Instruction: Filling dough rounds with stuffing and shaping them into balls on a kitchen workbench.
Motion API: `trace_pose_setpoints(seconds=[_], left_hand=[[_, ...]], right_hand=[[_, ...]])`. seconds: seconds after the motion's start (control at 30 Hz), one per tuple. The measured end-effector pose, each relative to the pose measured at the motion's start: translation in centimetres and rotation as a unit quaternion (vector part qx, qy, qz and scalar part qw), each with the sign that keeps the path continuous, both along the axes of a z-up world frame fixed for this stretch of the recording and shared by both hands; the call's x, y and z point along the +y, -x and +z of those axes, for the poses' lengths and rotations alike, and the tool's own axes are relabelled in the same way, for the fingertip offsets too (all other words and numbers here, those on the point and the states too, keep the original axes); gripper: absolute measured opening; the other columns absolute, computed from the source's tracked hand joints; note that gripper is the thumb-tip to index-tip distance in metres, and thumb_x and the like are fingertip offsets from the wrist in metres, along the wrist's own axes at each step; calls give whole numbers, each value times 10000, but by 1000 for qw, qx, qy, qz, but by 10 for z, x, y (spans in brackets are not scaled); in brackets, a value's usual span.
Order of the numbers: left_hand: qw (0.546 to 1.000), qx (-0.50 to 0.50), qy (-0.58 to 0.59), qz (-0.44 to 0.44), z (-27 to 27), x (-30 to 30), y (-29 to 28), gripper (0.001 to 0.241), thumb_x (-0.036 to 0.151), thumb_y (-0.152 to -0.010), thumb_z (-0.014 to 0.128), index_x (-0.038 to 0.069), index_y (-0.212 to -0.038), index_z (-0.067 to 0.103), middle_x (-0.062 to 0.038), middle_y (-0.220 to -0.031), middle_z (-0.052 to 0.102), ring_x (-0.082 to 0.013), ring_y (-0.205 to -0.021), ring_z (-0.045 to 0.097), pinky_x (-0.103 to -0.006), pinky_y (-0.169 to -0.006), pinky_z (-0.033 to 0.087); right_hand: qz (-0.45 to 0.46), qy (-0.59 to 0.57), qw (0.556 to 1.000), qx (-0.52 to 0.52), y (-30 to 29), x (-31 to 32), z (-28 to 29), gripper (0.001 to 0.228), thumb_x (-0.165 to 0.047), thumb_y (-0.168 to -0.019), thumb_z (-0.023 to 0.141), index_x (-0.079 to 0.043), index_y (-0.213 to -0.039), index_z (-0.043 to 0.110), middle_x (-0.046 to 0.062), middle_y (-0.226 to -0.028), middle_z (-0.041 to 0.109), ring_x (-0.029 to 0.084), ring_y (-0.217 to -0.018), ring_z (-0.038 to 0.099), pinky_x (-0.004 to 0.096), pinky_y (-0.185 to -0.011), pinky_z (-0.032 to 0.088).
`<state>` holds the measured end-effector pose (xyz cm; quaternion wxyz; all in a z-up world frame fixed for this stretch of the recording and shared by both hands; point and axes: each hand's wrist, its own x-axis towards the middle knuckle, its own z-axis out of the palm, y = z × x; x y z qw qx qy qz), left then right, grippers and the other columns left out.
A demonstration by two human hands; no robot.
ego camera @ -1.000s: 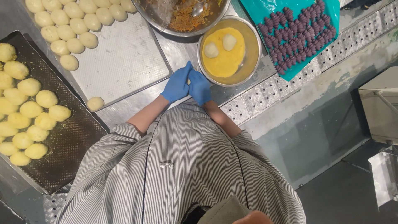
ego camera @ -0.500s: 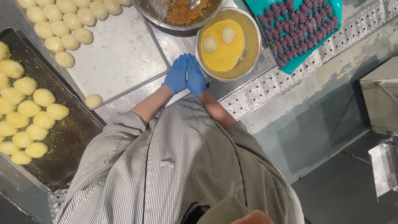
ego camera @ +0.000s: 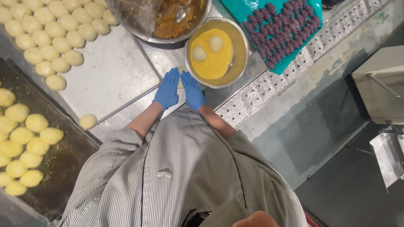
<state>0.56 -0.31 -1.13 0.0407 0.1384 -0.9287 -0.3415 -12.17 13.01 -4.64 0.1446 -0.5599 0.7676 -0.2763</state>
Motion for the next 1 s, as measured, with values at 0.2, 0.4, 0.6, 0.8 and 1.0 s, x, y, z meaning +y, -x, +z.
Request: trace_pose_setpoints(seconds=[0.2, 0.4, 0.6, 0.8, 1.0], left_hand=[[999, 29, 22, -2, -7, 11, 1, 912, 137, -729, 622, -141, -1526, 277, -342, -1606, 263, -471, -1531, 202, -499, -1277, 142], [999, 11, 48, -4, -14, 20, -12, 836, 168, -779, 624, -119, -1507, 330, -334, -1599, 298, -462, -1520, 251, -492, -1279, 186], [995, -47, 79, -27, -5, 15, -11, 800, 199, -760, 606, -97, -1464, 370, -282, -1577, 322, -405, -1502, 275, -493, -1265, 199], [992, -28, 111, -43, -14, 14, -44, 805, 157, -705, 609, -100, -1442, 411, -284, -1552, 371, -399, -1457, 338, -515, -1195, 217], [999, -27, 39, 18, 0, 21, -15, 540, 141, -916, 509, 10, -1439, 489, -197, -1585, 469, -351, -1536, 394, -431, -1364, 252]], right_hand=[[-13, -68, 998, -10, -12, -1, 24, 863, -61, -748, 626, 13, -1555, 327, 220, -1634, 322, 360, -1527, 286, 454, -1235, 252], [-7, -68, 997, 28, -26, 8, 38, 848, -132, -805, 675, -6, -1573, 337, 207, -1643, 351, 340, -1556, 288, 486, -1267, 211], [40, -140, 988, 49, -16, 6, 37, 893, -141, -718, 702, 5, -1546, 402, 195, -1612, 389, 321, -1528, 330, 492, -1241, 225], [56, -113, 991, 39, -31, 33, 24, 843, -110, -692, 701, 9, -1489, 450, 199, -1586, 422, 316, -1499, 352, 512, -1203, 280], [-44, -114, 992, -37, -25, 4, -4, 537, -153, -1015, 518, -116, -1550, 532, 91, -1575, 548, 235, -1468, 495, 395, -1241, 389]])
